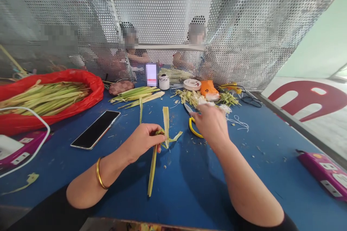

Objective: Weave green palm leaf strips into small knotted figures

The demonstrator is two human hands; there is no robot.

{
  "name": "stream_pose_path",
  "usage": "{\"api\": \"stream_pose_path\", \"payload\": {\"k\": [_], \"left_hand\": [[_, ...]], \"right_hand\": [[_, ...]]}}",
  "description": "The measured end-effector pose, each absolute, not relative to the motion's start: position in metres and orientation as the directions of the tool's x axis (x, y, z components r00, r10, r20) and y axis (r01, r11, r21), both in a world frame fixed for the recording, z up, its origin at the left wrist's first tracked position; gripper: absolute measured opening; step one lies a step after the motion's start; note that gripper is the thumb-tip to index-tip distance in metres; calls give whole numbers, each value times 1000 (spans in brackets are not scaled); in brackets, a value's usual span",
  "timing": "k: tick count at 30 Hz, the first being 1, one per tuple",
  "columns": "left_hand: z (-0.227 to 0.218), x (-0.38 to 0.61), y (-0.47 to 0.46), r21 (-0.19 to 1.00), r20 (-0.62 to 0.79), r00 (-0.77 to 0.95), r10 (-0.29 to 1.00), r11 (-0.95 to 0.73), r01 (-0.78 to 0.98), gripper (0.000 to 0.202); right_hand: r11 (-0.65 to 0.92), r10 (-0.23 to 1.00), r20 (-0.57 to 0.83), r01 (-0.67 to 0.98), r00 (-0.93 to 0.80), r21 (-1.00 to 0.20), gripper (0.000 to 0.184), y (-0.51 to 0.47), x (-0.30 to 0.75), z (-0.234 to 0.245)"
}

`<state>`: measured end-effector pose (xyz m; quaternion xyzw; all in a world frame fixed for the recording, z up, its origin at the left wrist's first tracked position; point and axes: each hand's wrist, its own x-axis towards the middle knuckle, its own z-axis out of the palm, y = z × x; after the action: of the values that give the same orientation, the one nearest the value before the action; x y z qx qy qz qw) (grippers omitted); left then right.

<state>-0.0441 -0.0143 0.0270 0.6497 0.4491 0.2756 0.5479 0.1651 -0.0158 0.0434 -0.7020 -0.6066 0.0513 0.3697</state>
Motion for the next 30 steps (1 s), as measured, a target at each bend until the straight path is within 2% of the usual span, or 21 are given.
{"api": "stream_pose_path", "payload": {"k": [1,3,4,6,9,14,19,25,27,30], "left_hand": [[27,-44,-14,962,-133,447,885,5,275,11],[27,-43,-14,965,-133,453,882,11,262,10],[27,-43,-14,966,-134,452,882,14,257,10],[28,-43,-14,970,-124,449,885,12,243,10],[28,-43,-13,980,-92,432,897,4,200,12],[26,-43,-12,980,-78,413,907,-8,201,13],[25,-43,-12,971,-80,416,906,-24,238,15],[25,-43,-13,975,-66,425,903,-31,218,16],[26,-43,-13,975,-82,432,898,-18,222,16],[29,-44,-14,976,-110,460,881,8,218,16]], "right_hand": [[50,960,238,747,146,-663,17,-18,160,42],[101,994,68,531,-81,-842,23,-23,146,37],[106,990,49,449,-136,-887,21,-24,139,34],[98,992,62,370,-109,-924,20,-27,128,29],[83,996,68,339,-55,-937,20,-27,123,26],[95,993,65,328,-101,-940,21,-28,125,27],[70,998,60,406,-37,-911,18,-29,123,29],[95,994,57,469,-95,-878,18,-29,122,30],[85,992,34,427,-124,-900,19,-30,123,30],[-14,979,-71,280,-193,-960,23,-29,125,30]]}}
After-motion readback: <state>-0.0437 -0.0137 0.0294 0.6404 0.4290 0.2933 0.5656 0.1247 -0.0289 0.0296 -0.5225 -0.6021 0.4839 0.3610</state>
